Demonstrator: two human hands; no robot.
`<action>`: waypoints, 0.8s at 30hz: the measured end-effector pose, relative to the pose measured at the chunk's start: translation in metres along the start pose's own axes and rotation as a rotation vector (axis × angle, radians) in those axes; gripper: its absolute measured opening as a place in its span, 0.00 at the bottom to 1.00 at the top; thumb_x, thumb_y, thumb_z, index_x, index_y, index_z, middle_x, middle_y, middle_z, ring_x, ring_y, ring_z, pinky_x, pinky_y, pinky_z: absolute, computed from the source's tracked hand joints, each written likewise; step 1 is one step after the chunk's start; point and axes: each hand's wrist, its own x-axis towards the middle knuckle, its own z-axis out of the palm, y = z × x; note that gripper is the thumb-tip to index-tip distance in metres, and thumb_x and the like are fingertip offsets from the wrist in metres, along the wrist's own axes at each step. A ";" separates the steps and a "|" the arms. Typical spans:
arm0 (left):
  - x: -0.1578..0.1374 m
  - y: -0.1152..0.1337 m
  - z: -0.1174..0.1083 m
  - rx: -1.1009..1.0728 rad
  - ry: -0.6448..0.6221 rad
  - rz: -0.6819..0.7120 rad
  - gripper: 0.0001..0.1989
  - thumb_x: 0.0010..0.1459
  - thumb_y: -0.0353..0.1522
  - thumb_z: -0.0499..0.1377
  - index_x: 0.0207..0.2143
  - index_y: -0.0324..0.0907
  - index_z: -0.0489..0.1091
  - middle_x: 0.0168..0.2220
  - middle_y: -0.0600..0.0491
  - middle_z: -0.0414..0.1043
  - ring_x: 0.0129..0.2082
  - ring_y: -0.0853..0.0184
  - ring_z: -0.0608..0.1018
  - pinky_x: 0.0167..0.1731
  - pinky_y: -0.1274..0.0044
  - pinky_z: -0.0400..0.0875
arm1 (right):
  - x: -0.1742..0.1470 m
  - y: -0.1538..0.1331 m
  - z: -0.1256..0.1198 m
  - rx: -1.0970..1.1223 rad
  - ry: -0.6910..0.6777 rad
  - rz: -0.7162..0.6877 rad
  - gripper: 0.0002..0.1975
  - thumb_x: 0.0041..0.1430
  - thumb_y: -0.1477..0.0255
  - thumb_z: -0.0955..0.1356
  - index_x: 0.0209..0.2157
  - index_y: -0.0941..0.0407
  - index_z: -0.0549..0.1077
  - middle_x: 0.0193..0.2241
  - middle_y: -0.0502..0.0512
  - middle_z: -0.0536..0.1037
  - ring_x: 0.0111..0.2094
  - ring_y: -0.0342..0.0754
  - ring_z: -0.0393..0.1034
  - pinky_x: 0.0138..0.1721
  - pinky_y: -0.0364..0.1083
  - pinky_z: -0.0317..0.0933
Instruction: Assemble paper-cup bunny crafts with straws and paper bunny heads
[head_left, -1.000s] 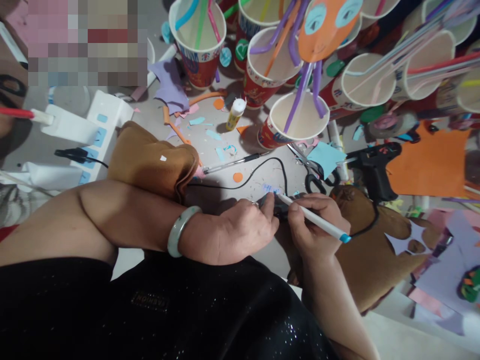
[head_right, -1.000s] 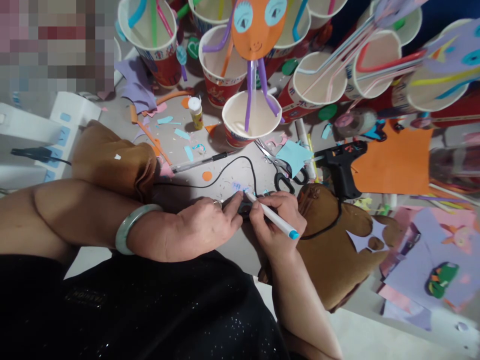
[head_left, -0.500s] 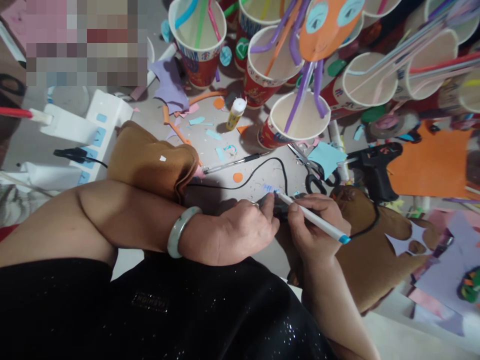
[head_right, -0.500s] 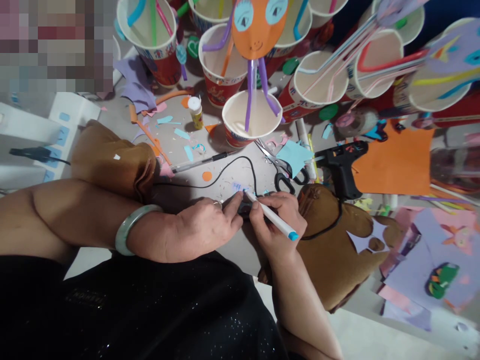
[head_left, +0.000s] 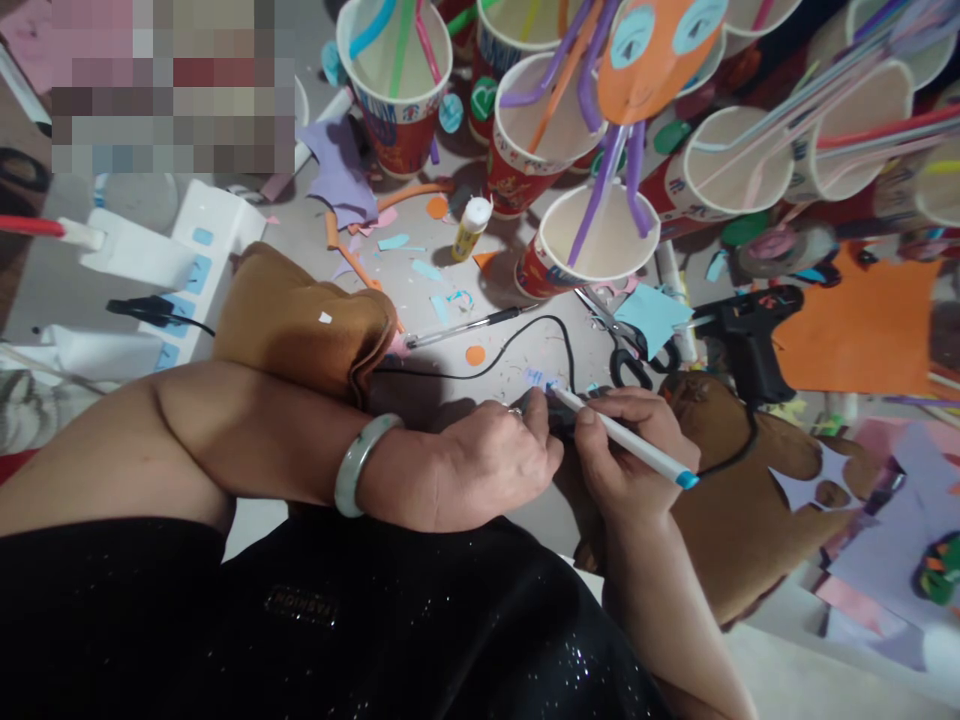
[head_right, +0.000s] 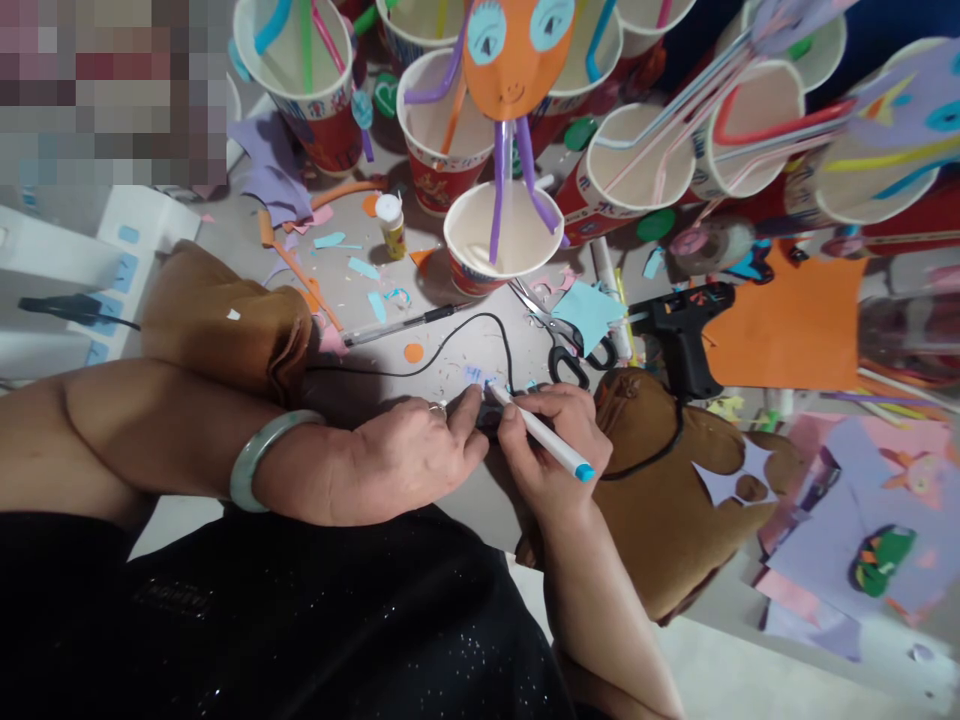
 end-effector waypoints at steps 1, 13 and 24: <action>0.000 0.000 0.001 0.002 0.004 -0.002 0.18 0.72 0.27 0.51 0.56 0.33 0.76 0.61 0.24 0.72 0.33 0.60 0.86 0.27 0.74 0.73 | 0.000 0.000 0.000 0.007 0.002 -0.006 0.04 0.60 0.74 0.72 0.36 0.52 0.75 0.30 0.52 0.80 0.37 0.53 0.78 0.38 0.52 0.74; -0.003 -0.002 -0.008 0.044 -0.025 0.021 0.22 0.71 0.25 0.46 0.58 0.34 0.75 0.60 0.27 0.74 0.31 0.61 0.85 0.26 0.74 0.70 | 0.000 0.000 -0.001 0.000 -0.016 0.020 0.03 0.59 0.73 0.72 0.35 0.51 0.75 0.28 0.52 0.80 0.36 0.54 0.78 0.37 0.53 0.74; -0.002 -0.001 -0.002 0.042 0.003 0.005 0.22 0.71 0.25 0.47 0.58 0.34 0.75 0.61 0.27 0.73 0.29 0.64 0.83 0.25 0.74 0.68 | 0.000 -0.001 -0.001 0.010 -0.008 0.034 0.02 0.59 0.72 0.73 0.34 0.51 0.76 0.28 0.52 0.80 0.36 0.54 0.79 0.37 0.53 0.74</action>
